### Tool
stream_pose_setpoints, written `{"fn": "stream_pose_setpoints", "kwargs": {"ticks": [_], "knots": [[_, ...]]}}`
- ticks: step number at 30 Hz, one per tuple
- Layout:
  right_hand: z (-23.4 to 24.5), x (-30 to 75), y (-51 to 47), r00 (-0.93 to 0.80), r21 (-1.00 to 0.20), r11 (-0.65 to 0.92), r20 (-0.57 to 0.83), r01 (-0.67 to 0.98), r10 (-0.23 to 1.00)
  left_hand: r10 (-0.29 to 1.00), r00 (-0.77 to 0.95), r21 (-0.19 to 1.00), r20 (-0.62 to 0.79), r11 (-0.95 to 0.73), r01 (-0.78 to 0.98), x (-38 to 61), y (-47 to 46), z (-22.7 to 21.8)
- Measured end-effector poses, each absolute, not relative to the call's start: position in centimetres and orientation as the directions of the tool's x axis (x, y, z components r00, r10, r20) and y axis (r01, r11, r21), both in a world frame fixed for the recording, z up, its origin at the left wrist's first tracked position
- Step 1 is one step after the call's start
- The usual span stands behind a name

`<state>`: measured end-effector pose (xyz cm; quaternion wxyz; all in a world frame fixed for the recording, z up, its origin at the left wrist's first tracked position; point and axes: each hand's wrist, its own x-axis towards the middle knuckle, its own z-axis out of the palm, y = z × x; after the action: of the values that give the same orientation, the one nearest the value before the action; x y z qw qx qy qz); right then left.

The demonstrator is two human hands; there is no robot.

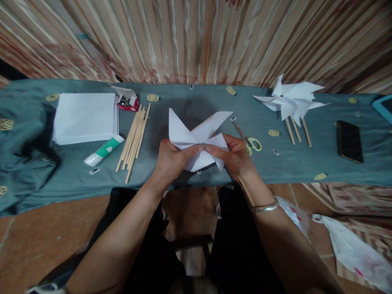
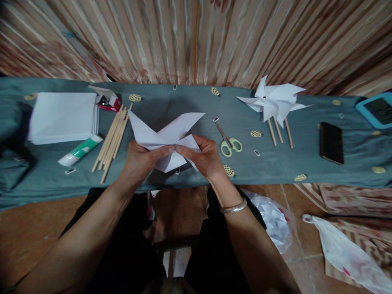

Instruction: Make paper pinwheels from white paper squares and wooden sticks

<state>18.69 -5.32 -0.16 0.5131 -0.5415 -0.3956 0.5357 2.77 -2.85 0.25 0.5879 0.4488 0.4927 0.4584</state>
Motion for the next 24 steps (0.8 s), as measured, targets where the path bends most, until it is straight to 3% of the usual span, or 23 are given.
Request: {"fn": "stream_pose_setpoints", "kwargs": {"ticks": [6, 24], "knots": [[-0.17, 18.79, -5.40, 0.101, -0.986, -0.129, -0.140, -0.106, 0.985, 0.980, 0.085, 0.975, -0.179, 0.188, -0.119, 2.89, -2.84, 0.25], [-0.43, 18.64, -5.34, 0.135, -0.980, -0.135, -0.155, -0.147, 0.979, 0.996, 0.048, 0.996, -0.081, 0.079, 0.034, 2.93, -2.71, 0.18]]}}
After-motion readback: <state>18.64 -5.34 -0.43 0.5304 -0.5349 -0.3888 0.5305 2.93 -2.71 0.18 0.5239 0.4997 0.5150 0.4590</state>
